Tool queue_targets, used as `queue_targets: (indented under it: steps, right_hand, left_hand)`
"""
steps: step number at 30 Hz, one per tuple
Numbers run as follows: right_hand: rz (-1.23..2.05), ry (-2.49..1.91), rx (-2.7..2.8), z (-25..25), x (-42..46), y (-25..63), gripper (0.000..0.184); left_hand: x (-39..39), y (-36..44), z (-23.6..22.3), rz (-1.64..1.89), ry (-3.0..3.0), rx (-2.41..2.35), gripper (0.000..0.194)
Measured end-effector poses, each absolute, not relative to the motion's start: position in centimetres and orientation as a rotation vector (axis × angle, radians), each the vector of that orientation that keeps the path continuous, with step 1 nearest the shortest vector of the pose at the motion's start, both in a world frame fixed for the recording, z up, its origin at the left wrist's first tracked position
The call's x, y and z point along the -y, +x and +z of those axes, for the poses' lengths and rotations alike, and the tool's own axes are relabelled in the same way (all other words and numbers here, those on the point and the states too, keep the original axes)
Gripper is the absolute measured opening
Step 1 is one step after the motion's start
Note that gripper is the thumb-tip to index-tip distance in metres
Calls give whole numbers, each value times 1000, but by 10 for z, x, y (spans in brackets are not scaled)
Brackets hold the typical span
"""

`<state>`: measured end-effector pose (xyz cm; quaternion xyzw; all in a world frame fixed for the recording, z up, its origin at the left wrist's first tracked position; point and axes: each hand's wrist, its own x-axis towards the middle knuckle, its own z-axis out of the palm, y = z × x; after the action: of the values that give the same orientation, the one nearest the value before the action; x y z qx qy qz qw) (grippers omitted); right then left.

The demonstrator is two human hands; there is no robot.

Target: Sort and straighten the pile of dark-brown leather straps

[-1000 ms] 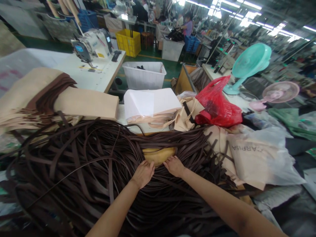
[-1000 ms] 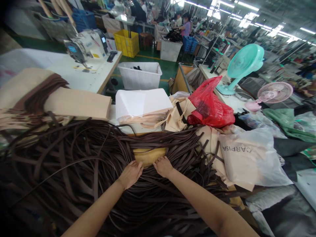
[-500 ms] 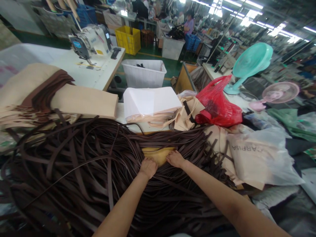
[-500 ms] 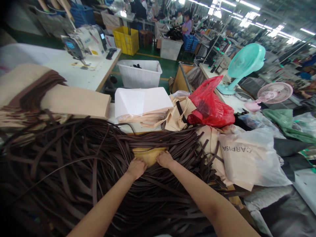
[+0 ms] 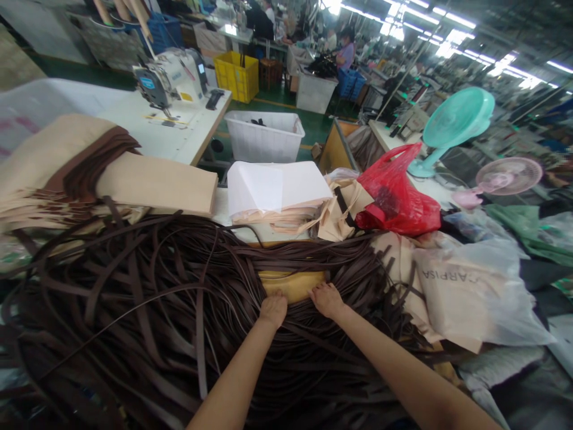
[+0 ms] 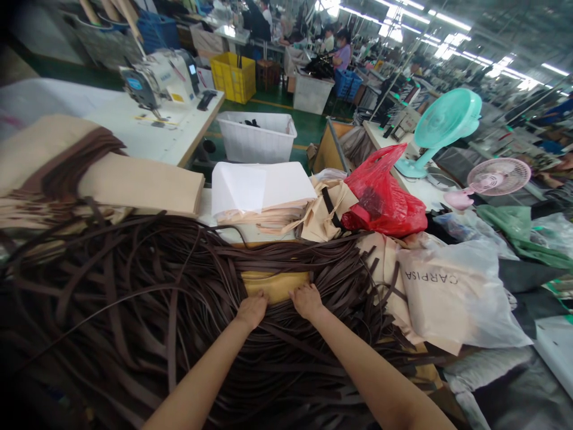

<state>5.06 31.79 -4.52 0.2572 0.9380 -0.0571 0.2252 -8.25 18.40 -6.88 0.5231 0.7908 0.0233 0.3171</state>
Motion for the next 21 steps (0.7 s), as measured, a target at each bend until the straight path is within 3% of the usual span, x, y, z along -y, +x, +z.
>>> queue_targets:
  steps: [9, 21]
  right_hand:
    - [-175, 644, -2699, -38, -346, 20, 22]
    - [-293, 461, -2878, -65, -321, -32, 26]
  left_hand:
    - [-183, -81, -64, 156, 1314, -2158, 26]
    - [-182, -81, -64, 216, 1275, -2225, 26]
